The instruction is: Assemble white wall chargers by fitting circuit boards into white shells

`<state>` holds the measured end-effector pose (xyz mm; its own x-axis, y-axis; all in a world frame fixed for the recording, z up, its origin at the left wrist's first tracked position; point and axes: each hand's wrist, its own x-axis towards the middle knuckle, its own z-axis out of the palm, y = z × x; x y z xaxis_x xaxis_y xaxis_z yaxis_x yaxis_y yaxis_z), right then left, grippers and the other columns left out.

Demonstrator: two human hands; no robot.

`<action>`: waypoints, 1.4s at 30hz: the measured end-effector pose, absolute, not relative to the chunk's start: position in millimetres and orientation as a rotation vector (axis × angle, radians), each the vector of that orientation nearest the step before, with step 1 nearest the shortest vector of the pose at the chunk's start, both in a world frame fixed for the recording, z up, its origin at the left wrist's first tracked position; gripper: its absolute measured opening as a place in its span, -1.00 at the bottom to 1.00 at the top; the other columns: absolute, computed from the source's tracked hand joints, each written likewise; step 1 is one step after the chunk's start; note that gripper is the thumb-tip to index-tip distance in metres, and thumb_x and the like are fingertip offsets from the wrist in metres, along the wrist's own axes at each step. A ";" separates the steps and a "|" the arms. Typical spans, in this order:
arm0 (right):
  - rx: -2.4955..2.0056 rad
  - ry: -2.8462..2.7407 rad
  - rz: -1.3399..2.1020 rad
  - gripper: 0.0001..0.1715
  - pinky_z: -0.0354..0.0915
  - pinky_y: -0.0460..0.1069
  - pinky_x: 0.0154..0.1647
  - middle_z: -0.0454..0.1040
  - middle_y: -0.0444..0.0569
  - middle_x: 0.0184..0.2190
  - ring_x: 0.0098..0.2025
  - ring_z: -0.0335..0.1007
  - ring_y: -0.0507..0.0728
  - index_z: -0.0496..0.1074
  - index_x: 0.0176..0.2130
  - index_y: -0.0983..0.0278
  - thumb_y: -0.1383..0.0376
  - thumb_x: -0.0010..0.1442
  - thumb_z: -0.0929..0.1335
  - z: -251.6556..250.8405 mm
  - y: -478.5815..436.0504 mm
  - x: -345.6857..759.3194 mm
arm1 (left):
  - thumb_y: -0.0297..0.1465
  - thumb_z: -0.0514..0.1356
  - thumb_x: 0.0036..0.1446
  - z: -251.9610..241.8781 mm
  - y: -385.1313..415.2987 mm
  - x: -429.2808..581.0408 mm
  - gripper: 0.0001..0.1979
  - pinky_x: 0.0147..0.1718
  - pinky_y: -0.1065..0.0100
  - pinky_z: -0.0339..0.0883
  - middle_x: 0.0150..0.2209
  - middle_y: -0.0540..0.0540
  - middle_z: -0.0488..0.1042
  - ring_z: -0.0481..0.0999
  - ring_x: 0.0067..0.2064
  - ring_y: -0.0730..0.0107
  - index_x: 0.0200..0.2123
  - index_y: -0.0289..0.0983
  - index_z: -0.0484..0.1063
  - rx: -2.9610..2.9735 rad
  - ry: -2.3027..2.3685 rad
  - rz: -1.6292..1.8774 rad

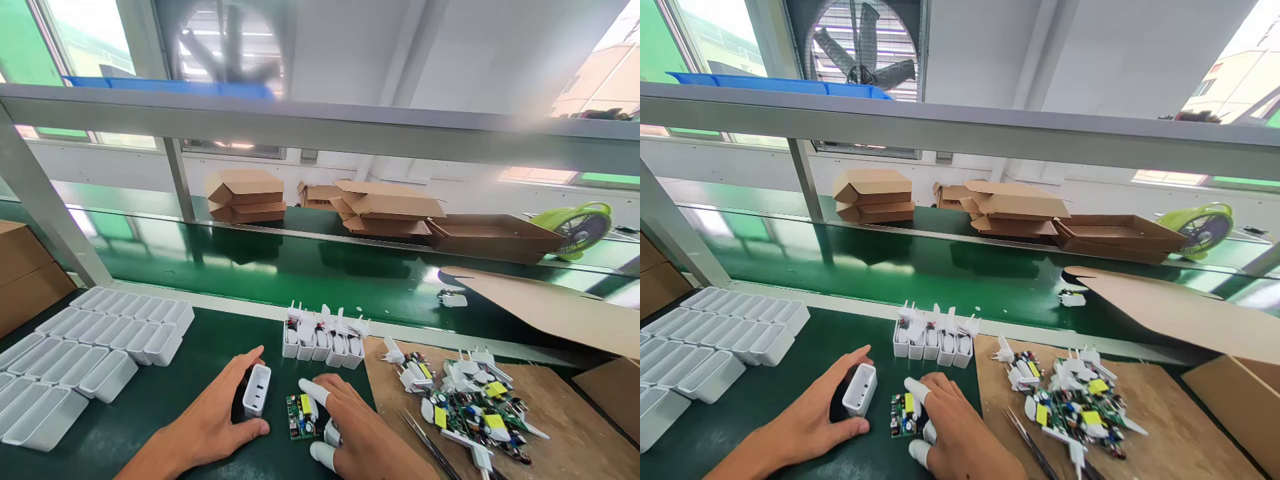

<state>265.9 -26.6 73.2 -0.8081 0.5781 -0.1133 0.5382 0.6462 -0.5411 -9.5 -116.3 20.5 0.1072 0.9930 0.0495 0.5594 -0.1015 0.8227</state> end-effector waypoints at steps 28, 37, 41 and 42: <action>-0.864 -2.048 0.873 -0.38 0.53 0.09 0.12 0.53 0.07 0.07 0.01 0.60 0.16 0.20 0.32 0.19 0.35 0.31 0.28 52.6 -40.0 249.7 | -0.35 0.59 -0.07 32.2 -123.8 -1.4 0.00 0.09 0.11 0.52 0.21 -0.09 0.53 0.62 0.02 0.07 0.39 0.10 0.23 1.822 1.369 0.730; -0.588 -2.298 0.656 -0.09 0.48 0.12 0.22 0.48 0.21 0.24 0.22 0.52 0.33 0.20 0.39 0.22 0.45 0.09 0.37 36.6 -51.4 250.2 | -0.45 0.43 0.15 12.3 -114.2 0.8 -0.22 0.17 0.05 0.47 0.18 -0.16 0.47 0.46 0.19 0.02 0.37 0.03 0.26 2.117 1.584 1.100; -0.613 -2.391 0.599 -0.07 0.48 0.13 0.23 0.49 0.27 0.24 0.20 0.54 0.35 0.20 0.40 0.32 0.43 0.07 0.37 29.4 -47.0 244.3 | -0.49 0.31 0.26 12.7 -115.0 2.8 -0.24 0.13 0.07 0.49 0.16 -0.19 0.43 0.46 0.17 0.03 0.43 0.04 0.17 2.166 1.605 1.095; -0.623 -2.408 0.611 -0.06 0.48 0.12 0.22 0.49 0.27 0.24 0.19 0.54 0.34 0.20 0.41 0.33 0.42 0.07 0.38 28.9 -47.0 243.6 | -0.50 0.28 0.27 12.8 -114.9 3.2 -0.24 0.13 0.06 0.49 0.16 -0.19 0.43 0.45 0.17 0.02 0.44 0.05 0.15 2.170 1.602 1.093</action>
<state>243.6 -47.0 28.9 -0.7278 0.5505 0.4090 0.2888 0.7870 -0.5452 3.2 -114.9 12.8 0.1240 0.8962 0.4261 0.7237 -0.3754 0.5790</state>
